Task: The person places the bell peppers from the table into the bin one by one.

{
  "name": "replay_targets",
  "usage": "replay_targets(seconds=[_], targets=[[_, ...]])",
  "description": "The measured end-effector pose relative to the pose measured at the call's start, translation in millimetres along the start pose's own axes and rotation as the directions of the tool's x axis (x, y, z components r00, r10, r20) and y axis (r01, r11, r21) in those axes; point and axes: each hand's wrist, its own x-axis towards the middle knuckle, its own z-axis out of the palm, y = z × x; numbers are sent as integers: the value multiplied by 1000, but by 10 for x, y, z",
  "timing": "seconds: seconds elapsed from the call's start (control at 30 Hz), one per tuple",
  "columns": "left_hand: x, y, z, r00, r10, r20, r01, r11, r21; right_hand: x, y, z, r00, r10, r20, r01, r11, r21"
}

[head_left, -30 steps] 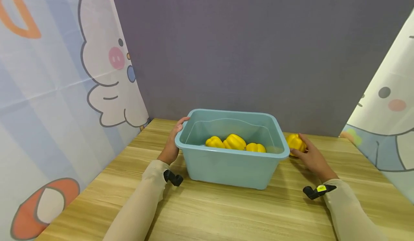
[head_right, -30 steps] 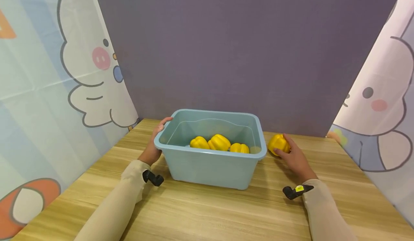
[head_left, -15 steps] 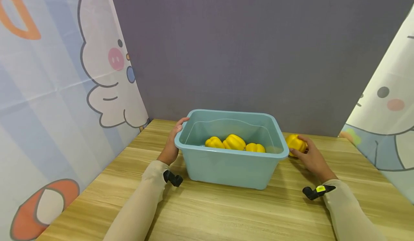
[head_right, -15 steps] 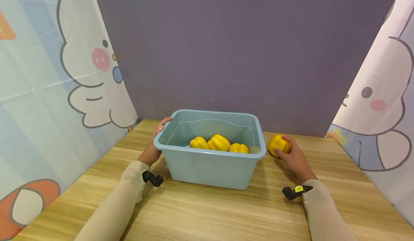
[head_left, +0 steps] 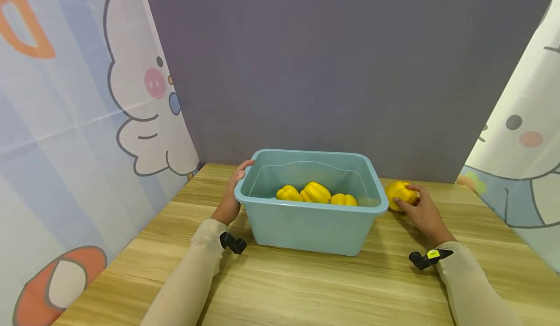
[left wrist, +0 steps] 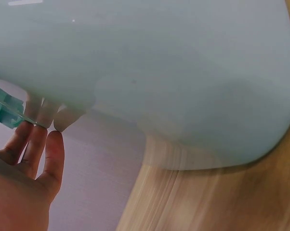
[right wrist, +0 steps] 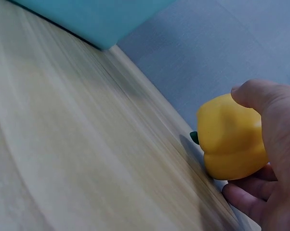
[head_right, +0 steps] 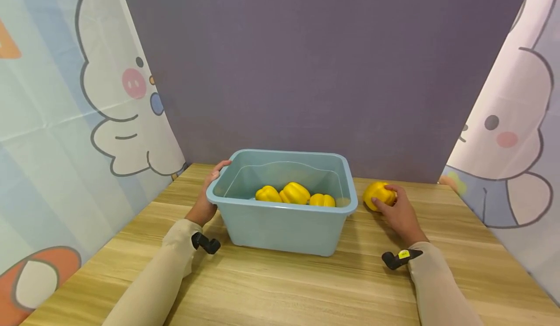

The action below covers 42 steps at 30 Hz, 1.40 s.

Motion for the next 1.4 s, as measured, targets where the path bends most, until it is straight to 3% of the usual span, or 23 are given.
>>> replay_targets(seconds=[0.53,0.77,1.4], targets=[[0,2,18,1000,-9,4,9,1000,7,-71,16,-6,998,4,-65,-5,1000,-14],[0,-1,18,1000,-8,-8,8,1000,3,-54,47,-6,995,0,-98,4,999,42],[-19,-17,-2,1000,-7,-4,7,1000,5,-40,30,-6,985,118,-128,-88,973,215]])
